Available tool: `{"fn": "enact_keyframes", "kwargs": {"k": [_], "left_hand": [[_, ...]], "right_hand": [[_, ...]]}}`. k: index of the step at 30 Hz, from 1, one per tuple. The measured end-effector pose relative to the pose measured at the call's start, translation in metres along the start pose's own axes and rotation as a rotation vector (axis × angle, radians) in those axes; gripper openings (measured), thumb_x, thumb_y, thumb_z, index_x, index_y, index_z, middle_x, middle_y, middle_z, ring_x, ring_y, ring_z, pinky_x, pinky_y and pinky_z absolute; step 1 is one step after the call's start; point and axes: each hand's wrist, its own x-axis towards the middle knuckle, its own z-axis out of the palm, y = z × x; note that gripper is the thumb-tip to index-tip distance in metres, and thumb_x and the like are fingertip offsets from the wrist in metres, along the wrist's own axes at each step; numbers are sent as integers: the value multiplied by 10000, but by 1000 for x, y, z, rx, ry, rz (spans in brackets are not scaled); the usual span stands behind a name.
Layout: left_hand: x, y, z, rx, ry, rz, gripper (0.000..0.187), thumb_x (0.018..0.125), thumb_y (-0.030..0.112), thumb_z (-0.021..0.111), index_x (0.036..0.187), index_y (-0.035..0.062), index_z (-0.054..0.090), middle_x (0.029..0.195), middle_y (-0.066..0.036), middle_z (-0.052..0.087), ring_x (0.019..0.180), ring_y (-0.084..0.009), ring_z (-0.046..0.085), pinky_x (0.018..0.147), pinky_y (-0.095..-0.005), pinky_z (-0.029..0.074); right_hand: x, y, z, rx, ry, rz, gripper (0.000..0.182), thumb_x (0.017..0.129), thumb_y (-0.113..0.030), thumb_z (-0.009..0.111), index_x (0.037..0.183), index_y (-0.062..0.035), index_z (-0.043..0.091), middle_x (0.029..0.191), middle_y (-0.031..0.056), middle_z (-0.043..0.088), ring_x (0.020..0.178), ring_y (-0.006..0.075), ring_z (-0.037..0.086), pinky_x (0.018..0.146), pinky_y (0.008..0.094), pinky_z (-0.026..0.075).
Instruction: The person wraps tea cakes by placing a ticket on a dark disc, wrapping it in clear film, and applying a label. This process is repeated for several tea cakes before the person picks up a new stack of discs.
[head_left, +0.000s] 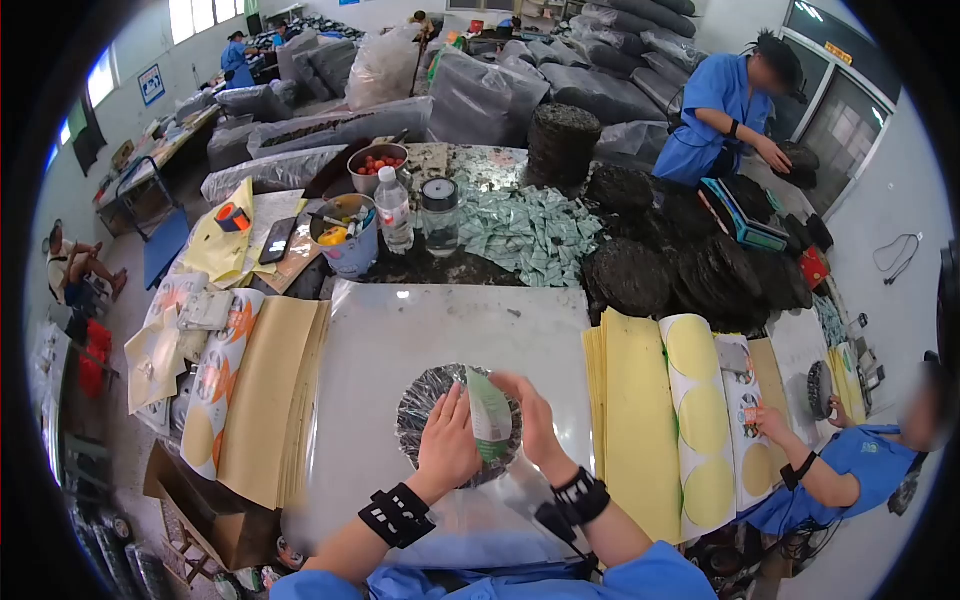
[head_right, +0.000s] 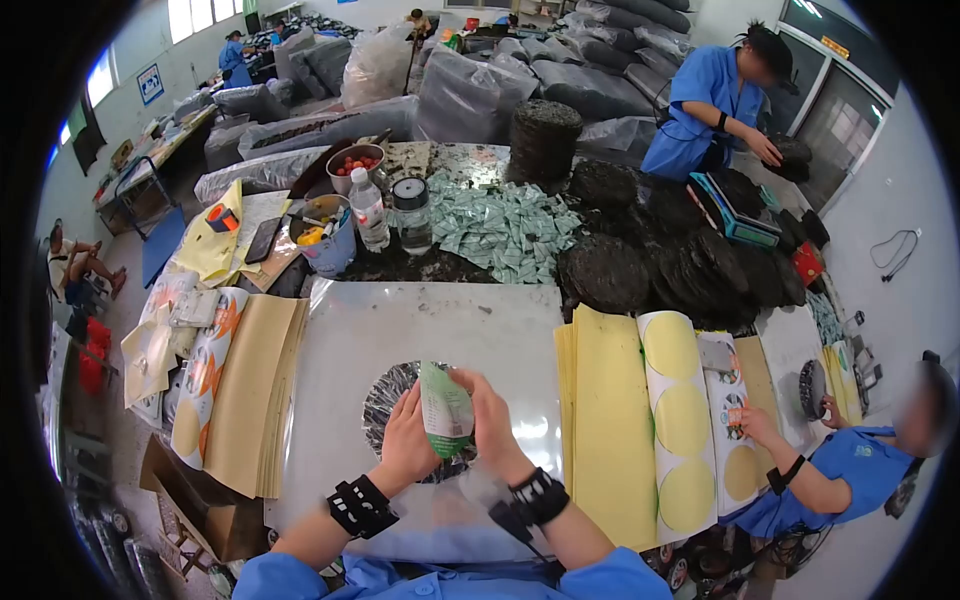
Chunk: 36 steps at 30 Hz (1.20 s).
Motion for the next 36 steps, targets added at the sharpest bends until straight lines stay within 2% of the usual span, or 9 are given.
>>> {"fn": "enact_keyframes", "kwargs": {"k": [5,8,17,19,21,23,25,32,36], "left_hand": [[-4,-20,10,-203,-11,-127,669,906,229,539,1484,-61,372,1567,-244,347,1488,-368,286,1213,-461,234],[-8,-39,25,-1571,390,-594,685,966,233,490,1538,-60,254,1613,-219,268,1517,-327,221,1227,-447,191],[-40,-89,16,-258,280,-519,540,973,270,614,1388,-51,484,1452,-252,472,1457,-409,308,1195,-470,247],[-40,-98,21,-342,154,-532,488,972,284,606,1363,-1,540,1406,-209,542,1448,-386,338,1174,-474,286],[-43,-107,31,-408,183,-537,457,978,285,596,1342,10,565,1372,-197,573,1417,-376,386,1159,-466,310],[-44,-101,27,-567,184,-581,403,992,265,573,1309,16,597,1324,-193,613,1340,-359,480,1131,-446,352],[-49,-95,26,-733,280,-604,359,1005,204,547,1298,4,605,1312,-193,627,1240,-327,569,1080,-402,411],[-125,-172,-79,-519,499,-656,238,977,110,615,1180,20,701,1144,-131,723,1078,-199,661,977,-326,485],[-168,-268,-134,16,541,-781,249,889,152,706,1103,24,719,1121,-163,723,1008,-277,700,894,-363,532]], "right_hand": [[25,43,49,480,86,136,615,1048,-352,400,1540,3,297,1578,207,336,1450,359,347,1192,441,257],[17,46,74,-772,-88,-150,652,1013,-361,449,1547,-18,304,1576,217,338,1483,383,273,1200,542,185],[15,19,92,-1225,-131,-190,806,817,-497,687,1483,-116,440,1525,238,389,1472,394,274,1146,686,169],[13,16,76,-1113,-227,-240,778,831,-464,707,1456,-73,460,1499,250,421,1424,404,370,1132,599,303],[5,37,41,-498,178,-104,767,828,-420,758,1417,-12,483,1435,247,494,1348,360,477,1102,464,398],[1,60,1,-769,535,16,721,811,-356,792,1338,58,527,1267,231,623,1154,336,617,985,374,482],[5,55,-19,-24,113,638,696,830,-370,786,1297,87,547,1064,183,696,984,274,670,899,341,508],[-12,-43,85,-800,26,-536,567,657,-66,761,1191,-44,571,1138,178,588,1086,396,561,942,473,469],[-65,15,101,-967,-199,-551,340,712,-59,721,1050,-94,713,1165,97,645,1136,323,588,995,474,481]]}}
